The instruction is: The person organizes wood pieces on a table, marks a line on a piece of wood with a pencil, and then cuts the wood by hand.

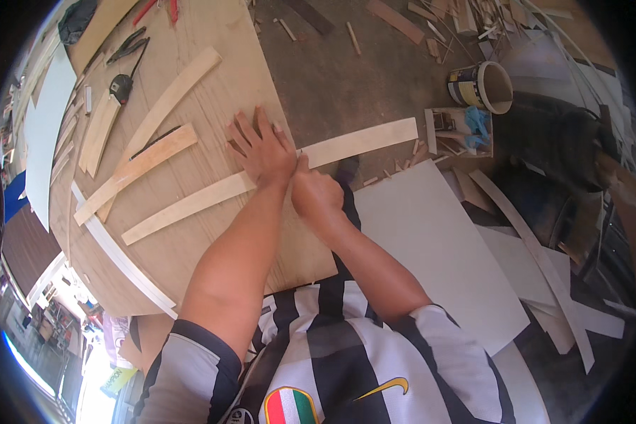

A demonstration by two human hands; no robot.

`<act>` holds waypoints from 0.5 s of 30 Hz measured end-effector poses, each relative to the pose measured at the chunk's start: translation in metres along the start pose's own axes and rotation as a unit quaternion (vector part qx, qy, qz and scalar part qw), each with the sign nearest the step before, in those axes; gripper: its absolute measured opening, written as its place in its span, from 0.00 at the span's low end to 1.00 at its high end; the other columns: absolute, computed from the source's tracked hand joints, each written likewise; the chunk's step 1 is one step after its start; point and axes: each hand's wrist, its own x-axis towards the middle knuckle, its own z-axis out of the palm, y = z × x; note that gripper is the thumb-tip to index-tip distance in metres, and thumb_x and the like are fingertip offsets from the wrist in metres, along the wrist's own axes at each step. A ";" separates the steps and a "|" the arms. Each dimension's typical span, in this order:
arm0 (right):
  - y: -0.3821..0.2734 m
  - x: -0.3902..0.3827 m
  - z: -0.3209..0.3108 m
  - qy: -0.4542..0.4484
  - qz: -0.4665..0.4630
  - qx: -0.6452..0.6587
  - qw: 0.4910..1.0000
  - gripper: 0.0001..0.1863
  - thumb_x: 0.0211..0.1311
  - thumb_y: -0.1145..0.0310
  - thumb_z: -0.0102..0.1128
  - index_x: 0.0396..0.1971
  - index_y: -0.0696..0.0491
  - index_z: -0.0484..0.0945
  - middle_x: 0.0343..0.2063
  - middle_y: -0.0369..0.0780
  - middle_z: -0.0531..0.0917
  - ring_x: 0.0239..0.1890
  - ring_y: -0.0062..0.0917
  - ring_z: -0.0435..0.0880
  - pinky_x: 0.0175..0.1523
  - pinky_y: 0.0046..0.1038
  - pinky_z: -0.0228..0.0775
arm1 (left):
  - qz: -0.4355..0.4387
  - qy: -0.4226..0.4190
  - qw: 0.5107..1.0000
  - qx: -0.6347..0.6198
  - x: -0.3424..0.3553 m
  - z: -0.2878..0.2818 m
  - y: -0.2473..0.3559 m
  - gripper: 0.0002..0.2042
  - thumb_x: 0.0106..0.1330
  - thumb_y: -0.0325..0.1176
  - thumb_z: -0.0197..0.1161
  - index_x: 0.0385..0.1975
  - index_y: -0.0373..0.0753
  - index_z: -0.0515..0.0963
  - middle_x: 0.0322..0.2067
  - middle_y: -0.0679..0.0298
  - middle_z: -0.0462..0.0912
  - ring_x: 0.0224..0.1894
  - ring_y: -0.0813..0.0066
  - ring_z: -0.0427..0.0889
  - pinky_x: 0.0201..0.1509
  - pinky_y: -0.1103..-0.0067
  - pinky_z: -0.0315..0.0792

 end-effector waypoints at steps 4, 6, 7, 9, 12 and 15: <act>0.005 -0.029 -0.022 -0.077 -0.017 -0.040 0.996 0.32 0.62 0.72 0.55 0.68 0.54 0.66 0.27 0.53 0.87 0.31 0.50 0.89 0.37 0.49 0.81 | -0.008 0.003 1.000 0.004 0.000 0.000 -0.007 0.30 0.77 0.46 0.42 0.78 0.50 0.52 0.79 0.50 0.41 0.81 0.44 0.32 0.78 0.43 0.33; 0.008 -0.025 -0.020 -0.056 -0.026 -0.020 0.998 0.32 0.61 0.73 0.55 0.68 0.55 0.67 0.26 0.53 0.87 0.31 0.50 0.89 0.37 0.49 0.81 | -0.008 -0.005 1.000 0.003 0.000 0.000 -0.004 0.30 0.78 0.47 0.42 0.78 0.50 0.52 0.79 0.50 0.41 0.81 0.44 0.32 0.78 0.43 0.33; 0.009 -0.019 -0.018 -0.033 -0.036 0.000 0.999 0.32 0.61 0.73 0.54 0.68 0.55 0.67 0.26 0.53 0.87 0.31 0.51 0.89 0.37 0.49 0.81 | -0.009 -0.010 1.000 0.003 -0.001 0.000 -0.003 0.29 0.78 0.47 0.42 0.78 0.50 0.52 0.79 0.50 0.41 0.81 0.44 0.32 0.78 0.43 0.33; 0.011 -0.001 -0.011 0.012 -0.042 -0.006 0.999 0.31 0.61 0.73 0.54 0.67 0.56 0.67 0.26 0.54 0.86 0.31 0.51 0.89 0.38 0.50 0.81 | -0.004 -0.009 1.000 -0.005 -0.001 0.001 0.002 0.29 0.78 0.47 0.41 0.78 0.50 0.52 0.79 0.50 0.41 0.81 0.44 0.32 0.78 0.43 0.33; 0.006 -0.022 -0.014 -0.021 -0.015 -0.014 1.000 0.33 0.57 0.75 0.55 0.67 0.52 0.69 0.25 0.52 0.85 0.29 0.52 0.87 0.35 0.52 0.78 | -0.006 0.003 1.000 0.006 -0.002 0.003 -0.006 0.29 0.78 0.46 0.42 0.78 0.51 0.52 0.79 0.50 0.41 0.81 0.44 0.32 0.78 0.43 0.34; 0.005 -0.027 -0.020 -0.075 -0.014 -0.033 0.997 0.30 0.63 0.74 0.52 0.67 0.57 0.66 0.27 0.54 0.87 0.33 0.49 0.89 0.38 0.49 0.82 | -0.005 -0.006 1.000 0.008 0.000 -0.002 -0.002 0.29 0.78 0.46 0.42 0.78 0.51 0.52 0.79 0.50 0.41 0.81 0.44 0.32 0.78 0.43 0.34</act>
